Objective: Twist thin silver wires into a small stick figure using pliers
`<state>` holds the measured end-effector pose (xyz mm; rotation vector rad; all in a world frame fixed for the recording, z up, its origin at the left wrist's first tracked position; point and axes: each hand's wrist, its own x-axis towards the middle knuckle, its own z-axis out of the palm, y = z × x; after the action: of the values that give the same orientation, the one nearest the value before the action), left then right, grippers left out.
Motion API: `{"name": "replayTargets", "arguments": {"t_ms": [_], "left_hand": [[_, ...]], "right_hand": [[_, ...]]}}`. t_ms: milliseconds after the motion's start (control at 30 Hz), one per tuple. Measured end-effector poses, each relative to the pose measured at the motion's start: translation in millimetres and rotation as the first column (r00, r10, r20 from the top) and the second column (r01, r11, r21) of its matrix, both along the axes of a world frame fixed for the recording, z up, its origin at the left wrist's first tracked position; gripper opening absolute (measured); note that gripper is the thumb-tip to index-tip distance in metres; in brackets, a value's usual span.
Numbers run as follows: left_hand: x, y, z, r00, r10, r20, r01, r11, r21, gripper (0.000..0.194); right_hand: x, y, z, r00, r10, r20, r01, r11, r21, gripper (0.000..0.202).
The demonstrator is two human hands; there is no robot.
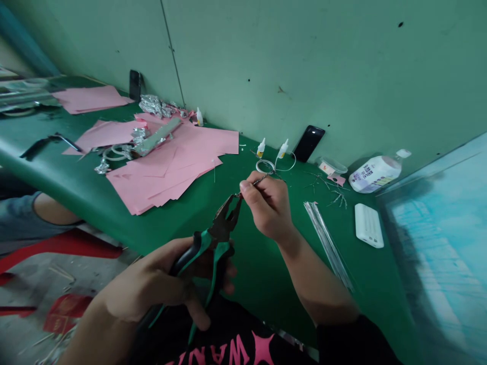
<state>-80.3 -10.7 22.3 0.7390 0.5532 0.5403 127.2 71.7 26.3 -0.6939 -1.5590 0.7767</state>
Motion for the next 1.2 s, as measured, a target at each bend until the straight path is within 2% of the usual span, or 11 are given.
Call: {"name": "replayTargets", "arguments": {"t_ms": [233,333,400,567,767,967,1200], "left_hand": [[-3,1,10.4,0.999,-0.014,-0.033,0.013,0.999,-0.040,0.048],[-2,0,12.7,0.999,0.011,-0.036,-0.014,0.997,-0.076,0.054],[-1,0,10.2,0.999,0.015,-0.029,-0.018,0.996,-0.083,0.059],[0,1,3.4,0.998,-0.063,0.018,0.065,0.993,-0.095,0.066],[2,0,6.6,0.992,-0.022,0.126,0.039,0.989,-0.140,0.054],[3,-2,-5.4,0.957,-0.025,0.289,0.098,0.966,-0.240,0.066],[4,-3,-15.1,0.920,-0.001,0.393,0.097,0.970,-0.224,0.068]], "right_hand": [[0,0,-0.1,0.997,-0.017,0.070,0.013,0.998,0.057,0.035],[1,3,-3.7,0.998,-0.001,0.056,-0.002,0.999,0.053,0.033],[1,5,-6.8,1.000,0.017,0.027,-0.018,0.999,0.036,0.032],[2,8,-13.9,0.998,0.064,-0.029,-0.064,0.998,-0.011,0.032],[1,11,-16.9,0.998,0.059,-0.024,-0.058,0.998,0.016,0.030],[3,13,-14.8,0.989,0.148,-0.027,-0.145,0.987,0.073,0.024],[1,15,-14.8,0.979,0.203,-0.017,-0.202,0.978,0.056,0.024]]}}
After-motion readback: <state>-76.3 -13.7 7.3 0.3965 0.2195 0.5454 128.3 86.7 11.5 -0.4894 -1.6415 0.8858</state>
